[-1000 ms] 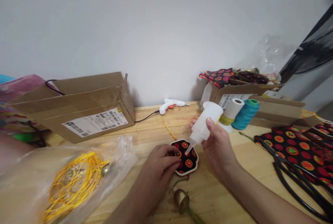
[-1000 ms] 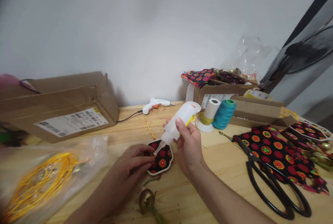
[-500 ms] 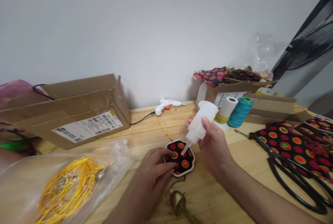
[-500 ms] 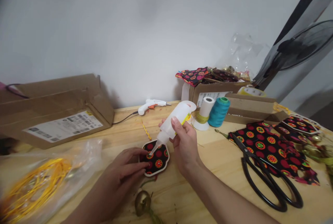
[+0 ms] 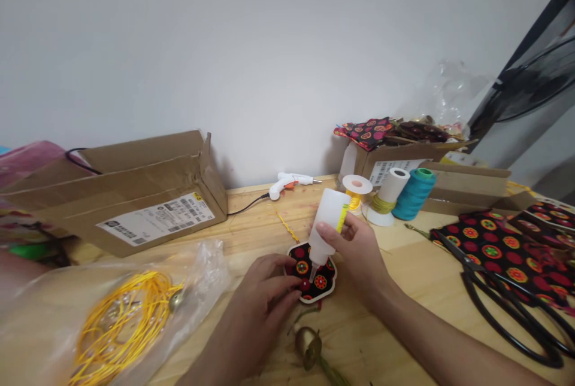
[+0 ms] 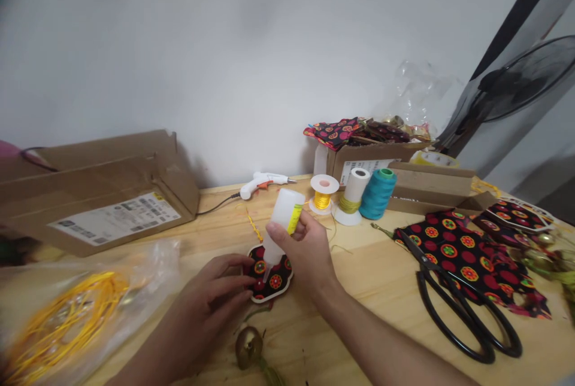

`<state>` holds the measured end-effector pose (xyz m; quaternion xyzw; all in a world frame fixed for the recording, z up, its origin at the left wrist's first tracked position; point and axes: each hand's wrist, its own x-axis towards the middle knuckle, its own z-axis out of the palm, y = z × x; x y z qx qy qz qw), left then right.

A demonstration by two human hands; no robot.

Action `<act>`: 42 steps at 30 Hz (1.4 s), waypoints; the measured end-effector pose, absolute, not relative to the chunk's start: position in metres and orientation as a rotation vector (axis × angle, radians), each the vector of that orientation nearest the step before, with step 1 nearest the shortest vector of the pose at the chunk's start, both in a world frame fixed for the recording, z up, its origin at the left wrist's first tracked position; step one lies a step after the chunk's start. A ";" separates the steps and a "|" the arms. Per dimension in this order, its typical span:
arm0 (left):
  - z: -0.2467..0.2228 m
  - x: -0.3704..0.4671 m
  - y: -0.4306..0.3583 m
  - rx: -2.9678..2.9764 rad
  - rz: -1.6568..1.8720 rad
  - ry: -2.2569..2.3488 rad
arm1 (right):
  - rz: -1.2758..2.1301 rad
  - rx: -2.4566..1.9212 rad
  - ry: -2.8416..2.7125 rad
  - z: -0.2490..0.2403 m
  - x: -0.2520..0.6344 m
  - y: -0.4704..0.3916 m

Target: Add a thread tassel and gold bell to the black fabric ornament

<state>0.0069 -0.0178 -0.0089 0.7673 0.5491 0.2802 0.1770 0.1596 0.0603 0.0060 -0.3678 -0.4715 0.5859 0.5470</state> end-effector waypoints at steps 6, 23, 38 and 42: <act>-0.009 0.008 -0.016 2.168 0.805 1.539 | 1.410 -0.870 -1.122 -0.001 0.157 0.061; -0.009 0.007 -0.017 2.165 0.811 1.548 | 1.189 -0.897 -1.182 0.012 0.162 0.057; -0.009 0.007 -0.017 2.129 0.816 1.555 | 1.116 -0.903 -1.307 0.007 0.161 0.055; -0.009 0.007 -0.017 2.133 0.827 1.554 | 1.102 -0.896 -1.334 0.010 0.161 0.053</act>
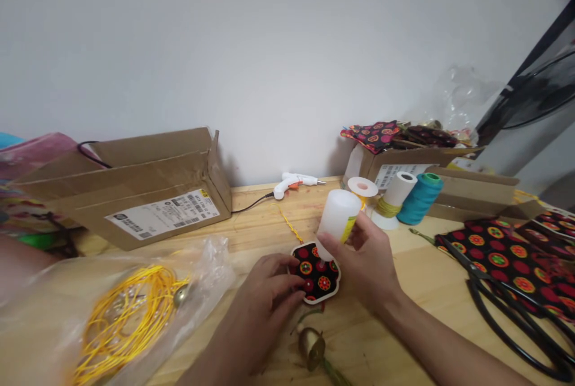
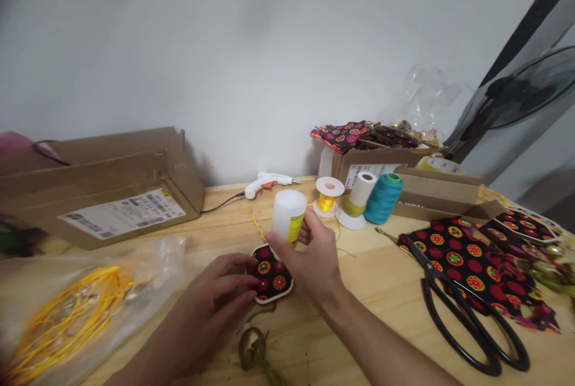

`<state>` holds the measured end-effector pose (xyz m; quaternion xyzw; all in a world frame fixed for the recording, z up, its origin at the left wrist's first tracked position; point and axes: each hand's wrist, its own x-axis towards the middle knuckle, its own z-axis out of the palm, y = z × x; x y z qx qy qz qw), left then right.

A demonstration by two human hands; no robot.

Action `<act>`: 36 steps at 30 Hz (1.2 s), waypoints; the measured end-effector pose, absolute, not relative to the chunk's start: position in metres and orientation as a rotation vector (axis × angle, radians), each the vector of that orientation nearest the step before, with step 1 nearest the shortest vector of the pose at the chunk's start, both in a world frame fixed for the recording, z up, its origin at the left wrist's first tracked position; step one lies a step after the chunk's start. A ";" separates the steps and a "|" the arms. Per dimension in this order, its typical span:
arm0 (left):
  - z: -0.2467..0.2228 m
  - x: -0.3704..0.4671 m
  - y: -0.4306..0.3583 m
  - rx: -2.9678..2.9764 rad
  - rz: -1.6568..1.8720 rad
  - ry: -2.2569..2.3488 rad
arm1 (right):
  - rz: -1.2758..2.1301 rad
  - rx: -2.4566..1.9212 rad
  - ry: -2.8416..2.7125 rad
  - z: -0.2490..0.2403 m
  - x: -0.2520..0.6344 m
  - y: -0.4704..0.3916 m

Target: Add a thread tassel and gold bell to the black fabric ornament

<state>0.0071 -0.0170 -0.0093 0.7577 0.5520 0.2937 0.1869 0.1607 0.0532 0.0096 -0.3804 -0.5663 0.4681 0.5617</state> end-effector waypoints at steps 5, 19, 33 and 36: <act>-0.010 0.008 -0.017 2.125 0.818 1.561 | 1.102 -0.885 -1.333 0.009 0.161 0.054; -0.009 0.008 -0.016 2.106 0.807 1.554 | 1.146 -0.825 -1.388 0.008 0.162 0.052; -0.011 0.007 -0.016 2.073 0.796 1.554 | 1.130 -0.807 -1.422 0.009 0.163 0.053; -0.010 0.007 -0.014 2.081 0.789 1.552 | 1.092 -0.835 -1.389 0.009 0.164 0.054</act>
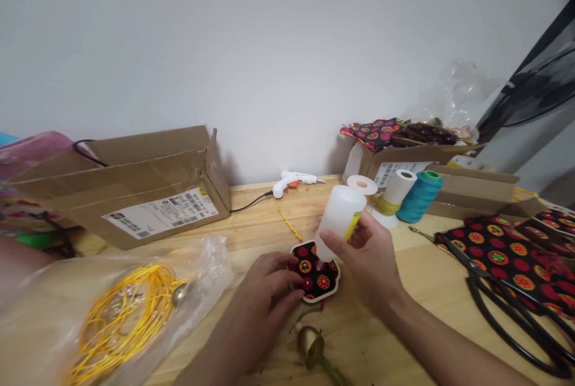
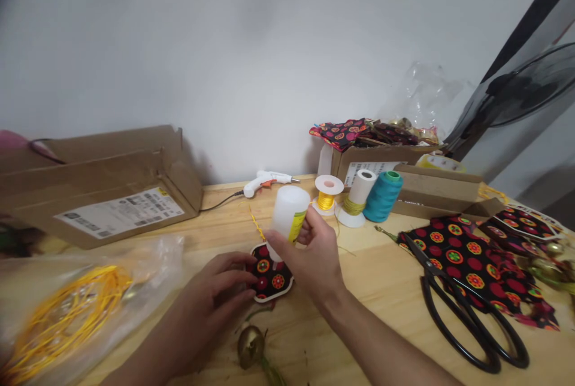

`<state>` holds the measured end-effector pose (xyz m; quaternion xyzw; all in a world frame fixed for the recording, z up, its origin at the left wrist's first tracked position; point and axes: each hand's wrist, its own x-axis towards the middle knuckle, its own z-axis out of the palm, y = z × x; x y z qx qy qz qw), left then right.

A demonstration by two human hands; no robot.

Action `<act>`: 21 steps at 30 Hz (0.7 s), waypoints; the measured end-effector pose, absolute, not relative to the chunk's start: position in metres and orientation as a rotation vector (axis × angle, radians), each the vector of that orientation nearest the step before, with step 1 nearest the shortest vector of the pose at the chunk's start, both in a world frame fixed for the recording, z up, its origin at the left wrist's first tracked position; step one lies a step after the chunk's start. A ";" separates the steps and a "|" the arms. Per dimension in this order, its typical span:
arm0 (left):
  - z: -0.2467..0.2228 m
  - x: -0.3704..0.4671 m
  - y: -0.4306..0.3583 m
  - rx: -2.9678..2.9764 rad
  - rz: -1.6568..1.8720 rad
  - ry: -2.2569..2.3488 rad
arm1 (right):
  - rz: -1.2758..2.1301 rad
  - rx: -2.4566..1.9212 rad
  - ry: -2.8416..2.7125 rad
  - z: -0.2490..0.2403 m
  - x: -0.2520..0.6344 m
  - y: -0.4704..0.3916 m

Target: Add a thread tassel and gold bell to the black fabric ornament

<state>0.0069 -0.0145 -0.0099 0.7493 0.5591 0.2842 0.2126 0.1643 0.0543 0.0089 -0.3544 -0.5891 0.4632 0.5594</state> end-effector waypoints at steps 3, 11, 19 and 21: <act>-0.010 0.007 -0.014 2.082 0.793 1.558 | 1.037 -0.868 -1.398 0.007 0.164 0.056; -0.010 0.006 -0.015 2.066 0.806 1.545 | 0.962 -0.861 -1.536 0.005 0.161 0.056; -0.003 0.015 -0.025 1.982 0.900 1.582 | 0.917 -1.069 -1.236 0.005 0.168 0.059; 0.014 0.014 -0.031 1.962 0.917 1.585 | 0.905 -1.106 -1.193 0.002 0.169 0.061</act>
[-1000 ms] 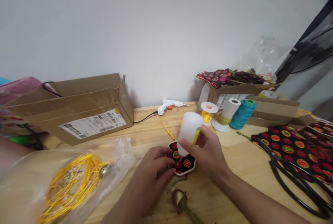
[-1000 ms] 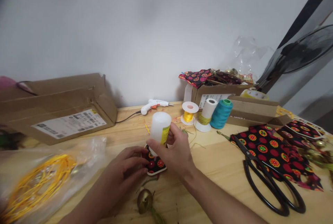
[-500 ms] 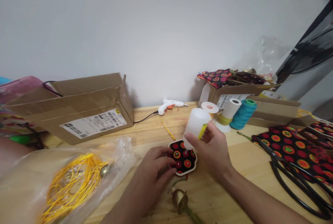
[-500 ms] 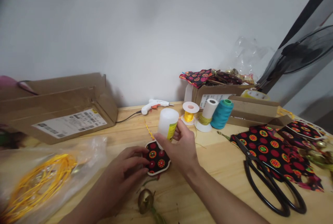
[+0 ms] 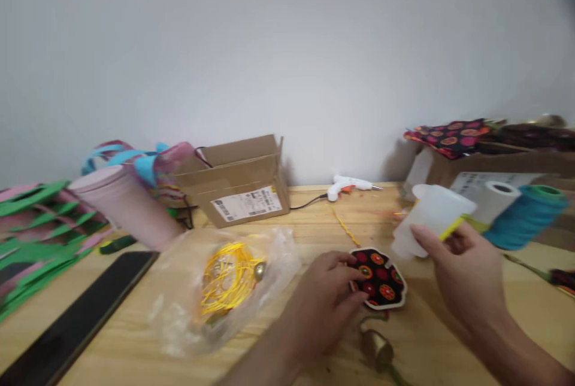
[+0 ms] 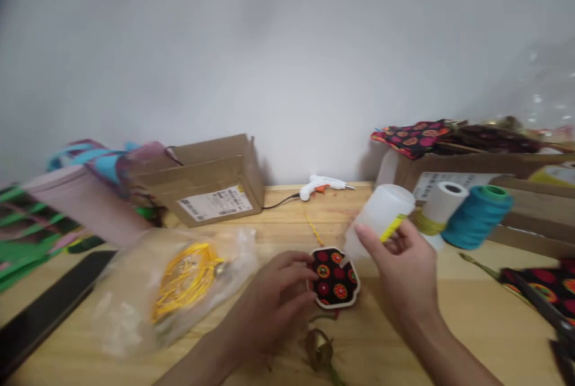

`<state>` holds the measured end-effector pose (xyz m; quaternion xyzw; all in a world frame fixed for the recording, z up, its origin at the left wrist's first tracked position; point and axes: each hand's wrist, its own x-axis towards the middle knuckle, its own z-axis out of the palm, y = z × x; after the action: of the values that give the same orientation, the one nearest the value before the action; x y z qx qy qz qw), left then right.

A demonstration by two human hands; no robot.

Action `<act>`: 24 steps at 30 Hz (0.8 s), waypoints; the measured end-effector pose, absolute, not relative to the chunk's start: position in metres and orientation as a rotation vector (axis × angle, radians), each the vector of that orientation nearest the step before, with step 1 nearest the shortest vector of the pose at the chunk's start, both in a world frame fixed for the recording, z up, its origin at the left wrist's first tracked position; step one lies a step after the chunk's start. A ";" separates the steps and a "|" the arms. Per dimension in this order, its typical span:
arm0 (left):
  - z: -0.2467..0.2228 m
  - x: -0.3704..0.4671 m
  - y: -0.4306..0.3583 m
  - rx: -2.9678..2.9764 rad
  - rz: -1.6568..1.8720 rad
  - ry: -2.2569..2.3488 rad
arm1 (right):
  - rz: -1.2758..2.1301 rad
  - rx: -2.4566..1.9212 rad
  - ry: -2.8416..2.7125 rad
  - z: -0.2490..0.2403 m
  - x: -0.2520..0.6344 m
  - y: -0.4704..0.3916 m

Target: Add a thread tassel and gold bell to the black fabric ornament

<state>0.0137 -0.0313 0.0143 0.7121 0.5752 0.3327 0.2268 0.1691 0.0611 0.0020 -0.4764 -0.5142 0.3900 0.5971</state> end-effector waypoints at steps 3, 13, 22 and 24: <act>0.053 -0.005 -0.047 1.994 0.915 1.578 | 0.899 -1.158 -1.207 0.000 0.170 0.061; 0.045 -0.141 -0.087 1.902 0.183 2.432 | 0.961 -1.138 -1.174 0.008 0.163 0.054; 0.032 -0.137 -0.075 1.915 0.186 2.396 | 0.973 -1.080 -1.112 0.010 0.167 0.058; 0.033 -0.138 -0.073 1.908 0.175 2.386 | 0.990 -1.069 -1.090 0.012 0.167 0.058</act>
<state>-0.1383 -0.0728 0.0326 0.6230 0.7791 0.0571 0.0407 0.1666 0.0578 0.0120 -0.4638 -0.4730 0.4296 0.6138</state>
